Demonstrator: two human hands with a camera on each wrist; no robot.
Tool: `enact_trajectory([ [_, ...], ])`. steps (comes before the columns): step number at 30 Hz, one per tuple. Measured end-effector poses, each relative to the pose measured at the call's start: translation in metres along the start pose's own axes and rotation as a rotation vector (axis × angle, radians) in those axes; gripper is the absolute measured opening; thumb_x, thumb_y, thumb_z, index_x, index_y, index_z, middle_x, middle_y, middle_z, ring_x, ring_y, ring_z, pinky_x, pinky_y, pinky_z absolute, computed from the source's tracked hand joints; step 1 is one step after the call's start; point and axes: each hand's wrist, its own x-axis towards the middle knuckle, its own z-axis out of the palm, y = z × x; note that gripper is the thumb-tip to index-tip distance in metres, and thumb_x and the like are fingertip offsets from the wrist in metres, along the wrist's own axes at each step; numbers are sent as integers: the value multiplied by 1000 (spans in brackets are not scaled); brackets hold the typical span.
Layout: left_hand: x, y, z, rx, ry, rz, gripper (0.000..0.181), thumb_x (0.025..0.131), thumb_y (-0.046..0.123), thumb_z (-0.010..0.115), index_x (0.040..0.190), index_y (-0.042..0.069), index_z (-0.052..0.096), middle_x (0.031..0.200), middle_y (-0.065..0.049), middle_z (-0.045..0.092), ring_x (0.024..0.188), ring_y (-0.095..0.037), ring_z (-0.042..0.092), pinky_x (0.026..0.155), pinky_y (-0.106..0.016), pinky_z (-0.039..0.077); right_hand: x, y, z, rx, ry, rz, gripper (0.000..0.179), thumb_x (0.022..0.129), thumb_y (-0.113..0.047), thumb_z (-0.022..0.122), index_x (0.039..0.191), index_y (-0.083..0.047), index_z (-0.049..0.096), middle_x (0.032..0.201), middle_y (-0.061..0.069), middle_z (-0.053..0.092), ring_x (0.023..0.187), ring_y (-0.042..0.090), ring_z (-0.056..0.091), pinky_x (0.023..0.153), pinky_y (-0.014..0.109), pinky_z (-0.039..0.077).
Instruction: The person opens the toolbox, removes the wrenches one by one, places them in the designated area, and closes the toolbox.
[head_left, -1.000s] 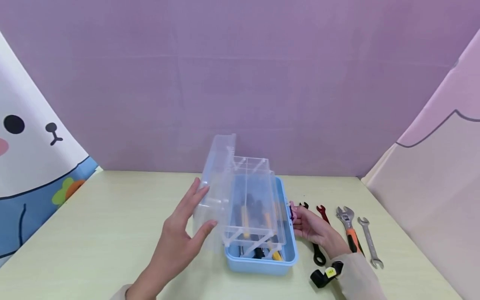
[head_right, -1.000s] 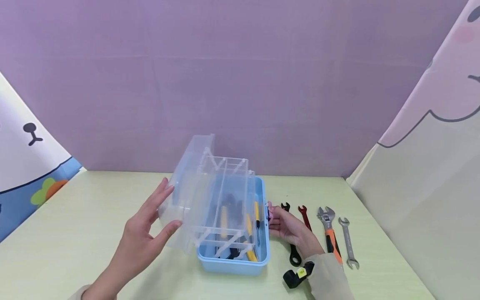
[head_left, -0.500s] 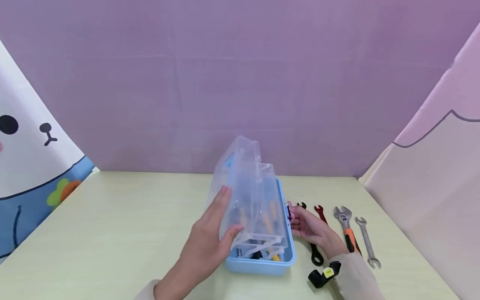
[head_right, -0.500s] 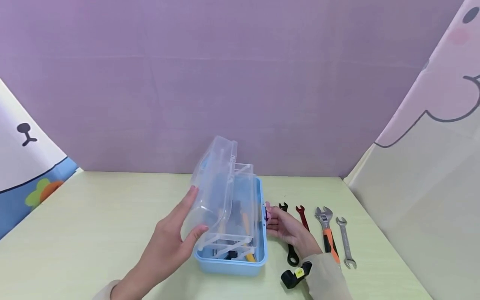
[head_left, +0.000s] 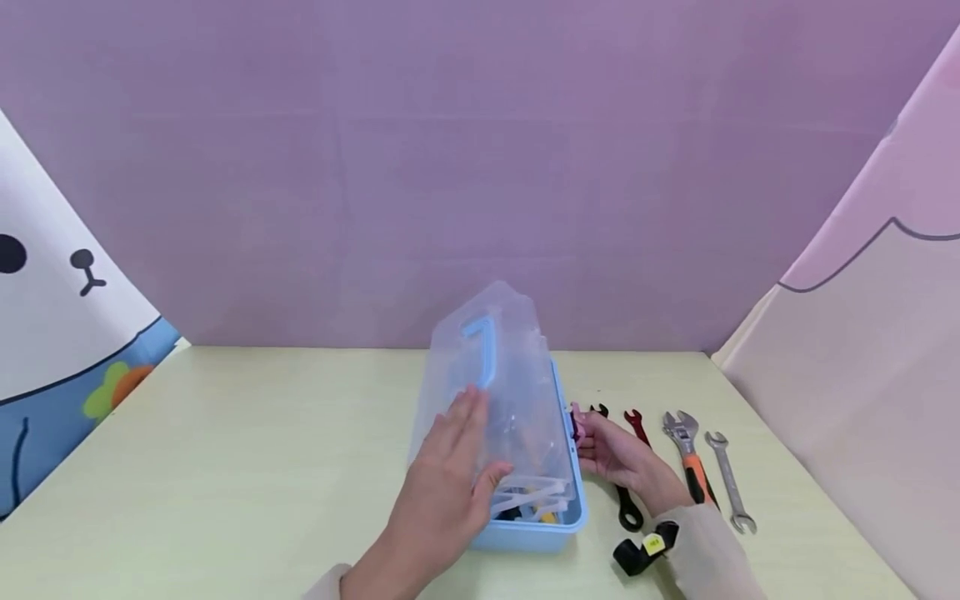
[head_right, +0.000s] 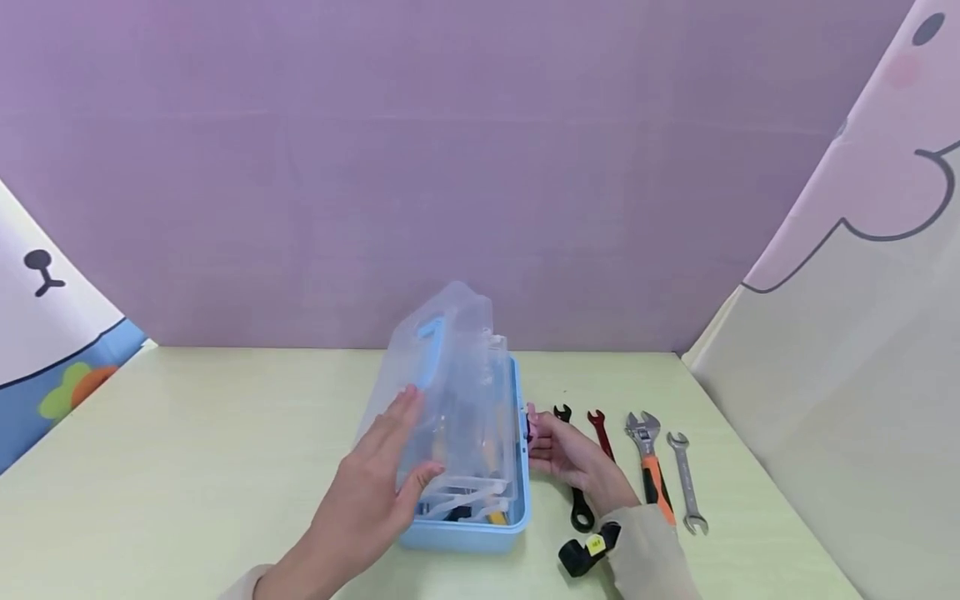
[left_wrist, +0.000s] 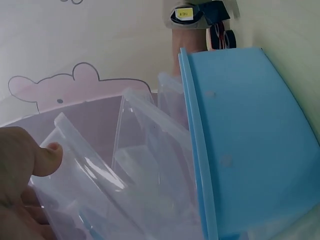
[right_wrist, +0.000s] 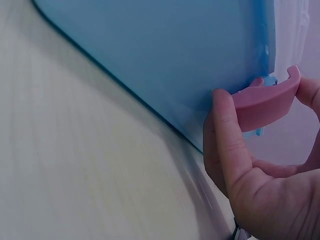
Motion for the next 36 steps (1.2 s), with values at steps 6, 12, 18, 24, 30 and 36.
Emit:
enact_trajectory([
  [6, 5, 11, 10, 168, -85, 57, 60, 87, 26, 67, 133, -8, 48, 139, -25, 49, 130, -35, 47, 103, -54, 45, -1, 0, -3, 3, -24, 2, 29, 100, -20, 37, 83, -13, 60, 81, -2, 65, 78, 11, 61, 75, 24, 58],
  [12, 7, 23, 21, 428, -180, 133, 59, 89, 35, 64, 134, -1, 50, 138, -17, 53, 128, -29, 51, 104, -49, 46, 1, -1, -4, -16, -70, -8, 29, 101, -21, 35, 86, -13, 59, 84, -3, 67, 80, 10, 63, 77, 24, 58],
  [18, 5, 28, 29, 560, -229, 188, 60, 88, 39, 64, 135, 3, 51, 140, -14, 52, 129, -26, 51, 105, -47, 46, 3, -3, -4, -26, -85, -14, 27, 100, -20, 36, 91, -13, 60, 86, -3, 67, 81, 11, 63, 80, 26, 58],
  [24, 4, 27, 38, 605, -211, 251, 56, 86, 32, 70, 132, 4, 54, 138, -12, 54, 128, -24, 52, 103, -46, 48, 3, -5, -6, -26, -65, -17, 31, 100, -20, 34, 86, -15, 61, 80, -5, 67, 77, 9, 62, 75, 24, 58],
  [30, 0, 27, 47, 617, -199, 289, 48, 83, 14, 69, 129, 6, 57, 135, -11, 57, 126, -24, 54, 102, -47, 48, 3, -2, -6, -32, -67, -12, 32, 100, -20, 33, 82, -16, 59, 78, -6, 65, 75, 8, 62, 72, 23, 57],
  [36, -3, 27, 52, 619, -210, 290, 45, 85, 15, 67, 128, 8, 59, 135, -10, 57, 126, -23, 54, 103, -47, 47, 3, 1, -6, -31, -46, -3, 29, 99, -20, 35, 83, -16, 58, 78, -6, 64, 75, 8, 61, 71, 22, 56],
])
